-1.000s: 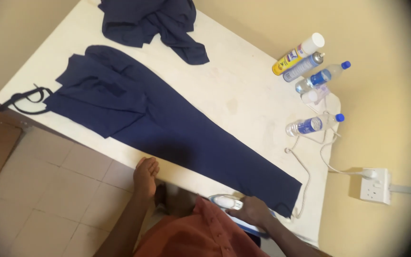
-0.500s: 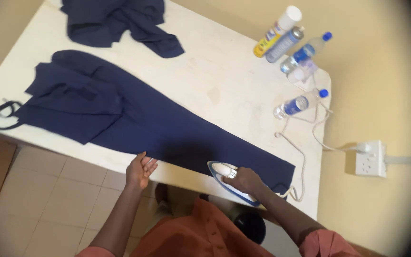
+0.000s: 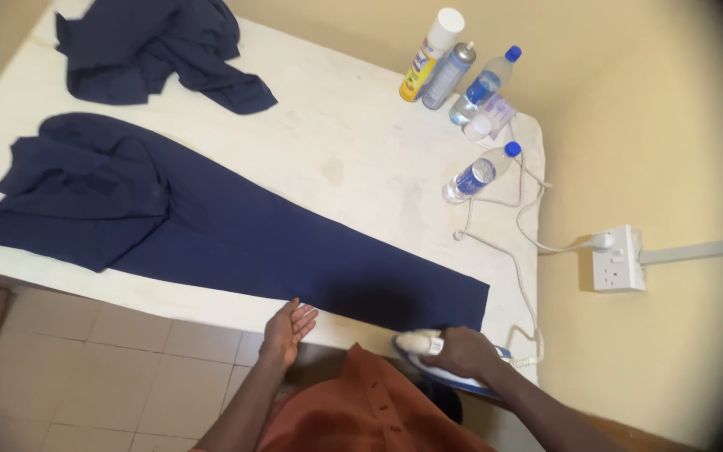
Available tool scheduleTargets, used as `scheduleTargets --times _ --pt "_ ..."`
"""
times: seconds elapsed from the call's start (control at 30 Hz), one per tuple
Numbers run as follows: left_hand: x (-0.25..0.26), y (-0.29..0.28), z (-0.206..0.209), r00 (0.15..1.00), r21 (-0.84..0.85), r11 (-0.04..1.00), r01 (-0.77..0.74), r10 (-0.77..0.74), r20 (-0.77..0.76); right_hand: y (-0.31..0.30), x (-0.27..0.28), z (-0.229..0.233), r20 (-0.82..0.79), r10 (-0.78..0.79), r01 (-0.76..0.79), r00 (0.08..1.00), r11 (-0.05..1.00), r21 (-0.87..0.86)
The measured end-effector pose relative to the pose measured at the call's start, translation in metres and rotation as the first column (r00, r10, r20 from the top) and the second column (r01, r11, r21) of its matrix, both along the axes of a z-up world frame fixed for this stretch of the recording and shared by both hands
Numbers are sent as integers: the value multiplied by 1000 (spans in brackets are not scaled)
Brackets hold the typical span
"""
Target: Ironing a pair of dark navy blue trousers on a table.
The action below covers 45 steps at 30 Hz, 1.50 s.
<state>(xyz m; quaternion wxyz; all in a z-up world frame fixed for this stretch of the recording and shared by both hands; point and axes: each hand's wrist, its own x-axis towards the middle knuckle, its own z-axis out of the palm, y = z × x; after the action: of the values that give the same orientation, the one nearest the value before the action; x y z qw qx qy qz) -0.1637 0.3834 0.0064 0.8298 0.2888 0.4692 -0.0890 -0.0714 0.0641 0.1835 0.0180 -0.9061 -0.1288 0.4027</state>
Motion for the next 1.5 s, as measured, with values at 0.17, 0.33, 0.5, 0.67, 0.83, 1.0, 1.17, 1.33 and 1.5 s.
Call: scheduleTargets --times 0.17,0.33,0.5,0.67,0.83,1.0,1.17,1.33,1.5 --pt "4 -39 5 1000 130 991 -15 18 -18 7 45 -48 61 -29 29 998 1000 -1" --pt "8 -89 14 999 129 992 14 -10 -35 -11 39 -62 44 1 -5 999 996 89" --pt "17 -166 64 900 707 558 434 -224 -374 -71 28 -82 -3 -42 42 999 995 92" --pt "61 -245 59 733 830 246 501 -630 -256 -135 6 -75 -6 -175 175 985 983 49" --pt "113 -284 80 464 767 -75 637 -757 -460 -197 -3 -66 -13 -292 292 956 956 33" --pt "108 -293 14 325 739 -611 -284 -786 -526 -237 -19 -16 -123 -755 765 644 632 122" --pt "92 -314 10 74 796 -587 -150 -809 -583 -252 -21 4 -81 -847 846 525 510 154" --pt "92 -316 16 114 818 -544 -188 -839 -532 -249 -18 -7 -154 -861 871 486 462 166" --pt "92 -305 48 134 917 -366 -162 -928 -347 -215 -3 -23 -185 -680 700 709 649 299"
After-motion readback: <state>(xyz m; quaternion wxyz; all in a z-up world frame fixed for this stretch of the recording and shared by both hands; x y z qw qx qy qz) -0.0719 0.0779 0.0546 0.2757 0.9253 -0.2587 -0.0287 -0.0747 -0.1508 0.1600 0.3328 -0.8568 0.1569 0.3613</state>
